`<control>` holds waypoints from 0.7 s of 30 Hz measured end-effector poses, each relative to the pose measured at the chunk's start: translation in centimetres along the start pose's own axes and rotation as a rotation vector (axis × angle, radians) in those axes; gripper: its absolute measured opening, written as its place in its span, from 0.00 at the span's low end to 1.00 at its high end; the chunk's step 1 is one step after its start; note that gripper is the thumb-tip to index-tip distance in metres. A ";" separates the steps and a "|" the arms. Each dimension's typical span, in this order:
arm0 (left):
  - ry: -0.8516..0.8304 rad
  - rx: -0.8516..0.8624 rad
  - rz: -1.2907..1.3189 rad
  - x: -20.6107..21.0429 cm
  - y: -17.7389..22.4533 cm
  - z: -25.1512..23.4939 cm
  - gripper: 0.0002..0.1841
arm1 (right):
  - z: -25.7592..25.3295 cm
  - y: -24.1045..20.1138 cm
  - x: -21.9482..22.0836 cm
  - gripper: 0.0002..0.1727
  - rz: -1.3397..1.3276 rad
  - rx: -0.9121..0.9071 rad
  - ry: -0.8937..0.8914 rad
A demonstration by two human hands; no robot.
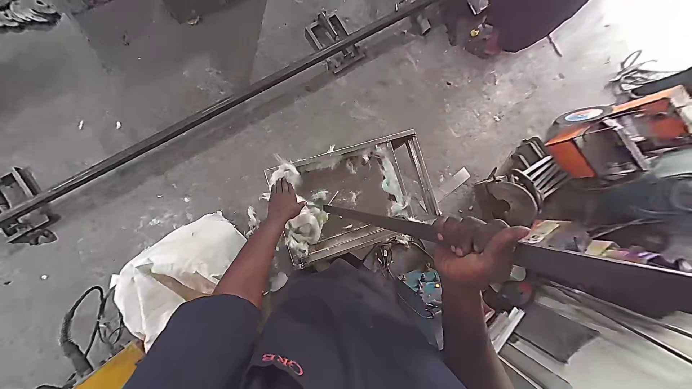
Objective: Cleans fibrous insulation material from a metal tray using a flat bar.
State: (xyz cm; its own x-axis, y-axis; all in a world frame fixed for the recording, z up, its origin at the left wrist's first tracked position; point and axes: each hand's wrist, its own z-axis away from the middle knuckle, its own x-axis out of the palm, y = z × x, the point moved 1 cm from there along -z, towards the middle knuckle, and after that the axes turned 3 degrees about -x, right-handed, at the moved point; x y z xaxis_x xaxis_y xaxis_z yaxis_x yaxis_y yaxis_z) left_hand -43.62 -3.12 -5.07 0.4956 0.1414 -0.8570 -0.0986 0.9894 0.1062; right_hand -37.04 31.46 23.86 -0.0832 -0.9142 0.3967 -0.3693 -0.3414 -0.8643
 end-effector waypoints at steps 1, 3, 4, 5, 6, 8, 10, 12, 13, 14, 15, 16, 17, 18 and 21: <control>-0.013 -0.008 -0.010 0.1 -0.1 -0.5 0.60 | 0.0 -0.1 -0.2 0.29 0.004 0.011 -0.001; -0.036 0.000 -0.044 -0.4 -0.7 -2.5 0.61 | -0.2 -0.1 -0.5 0.29 0.000 0.017 -0.004; -0.050 0.005 -0.068 -0.8 -1.0 -3.5 0.60 | -0.3 0.0 -0.6 0.29 -0.006 0.017 -0.010; -0.079 0.006 -0.082 -1.2 -1.0 -4.2 0.60 | -0.5 -0.1 -0.8 0.29 -0.016 0.017 -0.020; -0.112 0.009 -0.080 -1.7 -1.0 -4.6 0.59 | -0.9 -0.1 -0.9 0.29 -0.040 0.017 -0.025; -0.162 0.011 -0.024 -2.7 -1.2 -4.5 0.53 | -1.9 -0.4 -0.9 0.30 -0.087 0.006 -0.013; -0.120 0.051 0.108 -3.5 -2.0 -3.2 0.41 | -3.5 -0.9 -0.6 0.31 -0.096 -0.017 0.021; -0.022 0.076 0.217 -3.7 -2.2 0.2 0.32 | -5.3 -1.0 -0.4 0.32 -0.085 -0.049 0.062; 0.001 0.095 0.239 -3.5 -2.0 2.6 0.31 | -6.1 -0.7 -0.3 0.32 -0.086 -0.065 0.086; -0.001 0.134 0.243 -2.9 -1.4 5.0 0.31 | -6.7 -0.1 -0.1 0.31 -0.104 -0.072 0.098; -0.043 0.180 0.221 -2.2 -0.8 7.0 0.32 | -7.2 1.0 0.3 0.31 -0.131 -0.068 0.097; -0.123 0.218 0.188 -1.5 0.0 8.8 0.35 | -7.6 2.4 0.9 0.32 -0.152 -0.055 0.075; -0.212 0.237 0.145 -0.8 0.9 10.4 0.37 | -7.5 3.8 2.0 0.32 -0.161 -0.040 0.063; -0.270 0.240 0.101 0.1 1.5 11.5 0.39 | -7.1 5.3 3.4 0.33 -0.165 -0.016 0.060; -0.288 0.202 0.060 2.3 2.1 12.5 0.41 | -5.8 8.9 8.0 0.32 -0.266 0.017 0.094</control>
State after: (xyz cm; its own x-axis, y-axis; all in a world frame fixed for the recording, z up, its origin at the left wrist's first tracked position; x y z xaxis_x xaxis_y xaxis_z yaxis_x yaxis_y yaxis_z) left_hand -31.90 -0.31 -0.51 0.7196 0.1741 -0.6722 0.0237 0.9613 0.2743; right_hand -46.41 22.36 21.11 -0.0713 -0.7682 0.6363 -0.3740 -0.5708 -0.7310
